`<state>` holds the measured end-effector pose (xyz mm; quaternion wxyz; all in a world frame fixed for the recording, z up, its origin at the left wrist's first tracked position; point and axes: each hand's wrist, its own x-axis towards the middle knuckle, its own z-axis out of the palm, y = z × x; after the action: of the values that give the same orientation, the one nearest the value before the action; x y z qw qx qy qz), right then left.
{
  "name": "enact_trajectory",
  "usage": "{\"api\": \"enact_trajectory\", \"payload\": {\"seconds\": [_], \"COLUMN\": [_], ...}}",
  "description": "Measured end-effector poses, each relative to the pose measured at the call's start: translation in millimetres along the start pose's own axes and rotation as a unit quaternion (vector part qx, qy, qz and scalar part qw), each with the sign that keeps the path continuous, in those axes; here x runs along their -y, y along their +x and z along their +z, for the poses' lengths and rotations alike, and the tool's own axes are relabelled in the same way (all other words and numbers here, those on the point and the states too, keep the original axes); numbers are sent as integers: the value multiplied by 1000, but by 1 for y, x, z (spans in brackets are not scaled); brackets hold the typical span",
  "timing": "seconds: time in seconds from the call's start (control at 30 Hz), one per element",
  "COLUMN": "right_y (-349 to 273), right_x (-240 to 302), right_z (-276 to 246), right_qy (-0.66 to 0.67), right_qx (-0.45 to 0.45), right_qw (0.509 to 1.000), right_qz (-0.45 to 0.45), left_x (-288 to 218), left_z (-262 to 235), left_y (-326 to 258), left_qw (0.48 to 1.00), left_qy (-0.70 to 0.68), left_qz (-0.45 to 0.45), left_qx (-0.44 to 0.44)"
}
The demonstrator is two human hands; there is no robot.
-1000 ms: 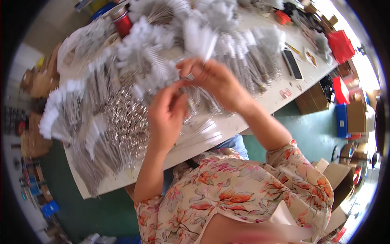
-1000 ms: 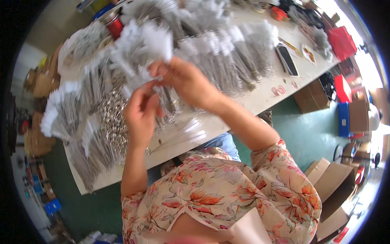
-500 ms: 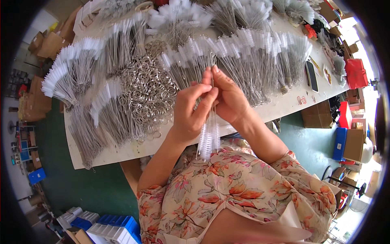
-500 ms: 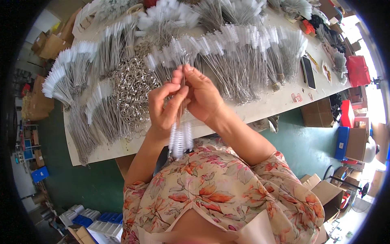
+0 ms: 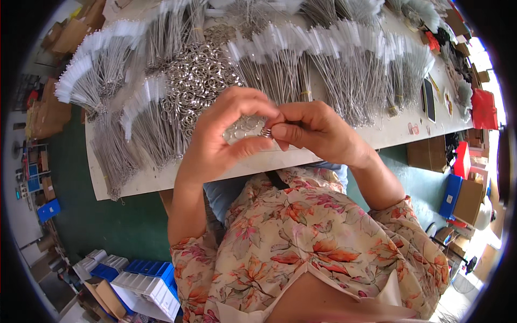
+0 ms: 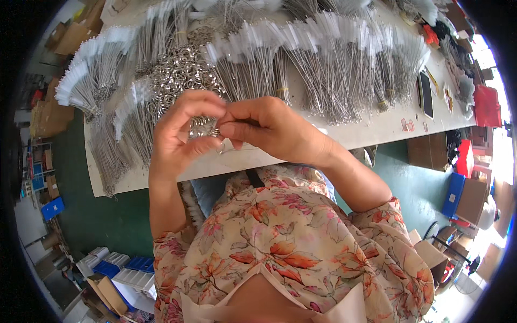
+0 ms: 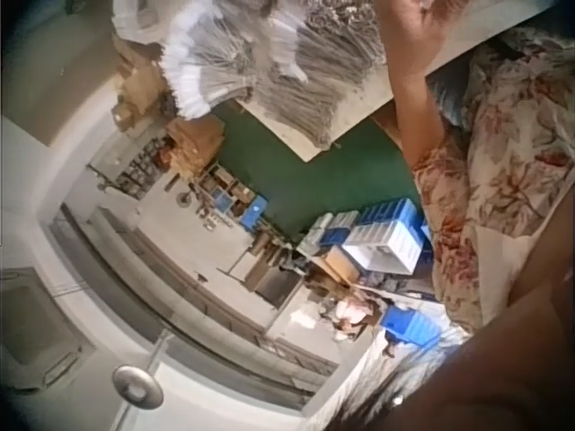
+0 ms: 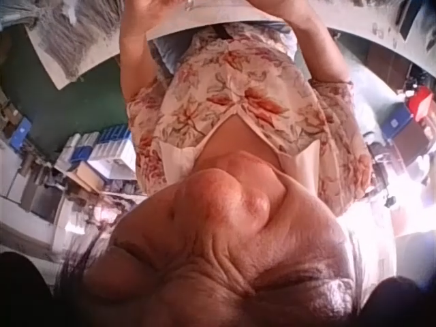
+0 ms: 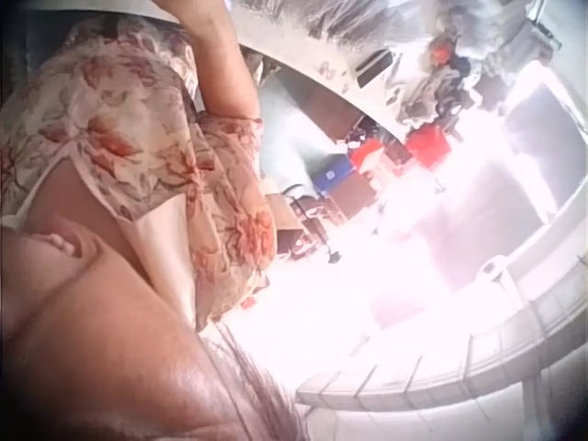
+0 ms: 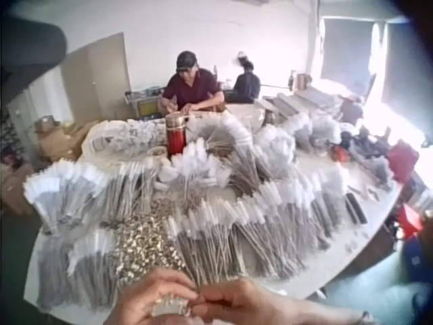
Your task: Assembling small brushes by attaching metal rings to the stems.
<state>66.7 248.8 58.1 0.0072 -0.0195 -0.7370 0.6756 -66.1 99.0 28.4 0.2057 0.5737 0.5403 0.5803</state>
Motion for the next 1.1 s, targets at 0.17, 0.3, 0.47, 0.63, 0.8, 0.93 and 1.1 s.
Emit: {"api": "enact_trajectory", "payload": {"seconds": [0.17, 0.3, 0.47, 0.63, 0.8, 0.93, 1.1], "right_y": [-12, -55, -132, -94, -21, -2, 2], "right_x": [4, -17, -73, -62, -42, -40, -22], "right_z": [-13, -43, -79, -30, 41, 41, 32], "right_qy": [82, -202, -708, -237, -300, -251, -138], "right_qx": [80, 51, -7, -148, -59, -43, 6], "right_qw": [985, 976, 664, 956, 947, 957, 986], "right_qz": [125, 68, 241, 90, -100, -140, -98], "left_x": [-4, 0, 19, 38, -2, -23, -34], "left_z": [21, 32, 36, 45, 35, 5, -8], "left_y": [-4, -30, -85, -97, -65, -52, -43], "left_qw": [997, 987, 882, 907, 927, 968, 985], "left_qy": [11, 96, 255, 288, -115, 5, 30], "left_qz": [29, -80, -384, -290, -257, -177, -130], "left_qx": [-69, -97, -98, -104, -246, -178, -109]}}
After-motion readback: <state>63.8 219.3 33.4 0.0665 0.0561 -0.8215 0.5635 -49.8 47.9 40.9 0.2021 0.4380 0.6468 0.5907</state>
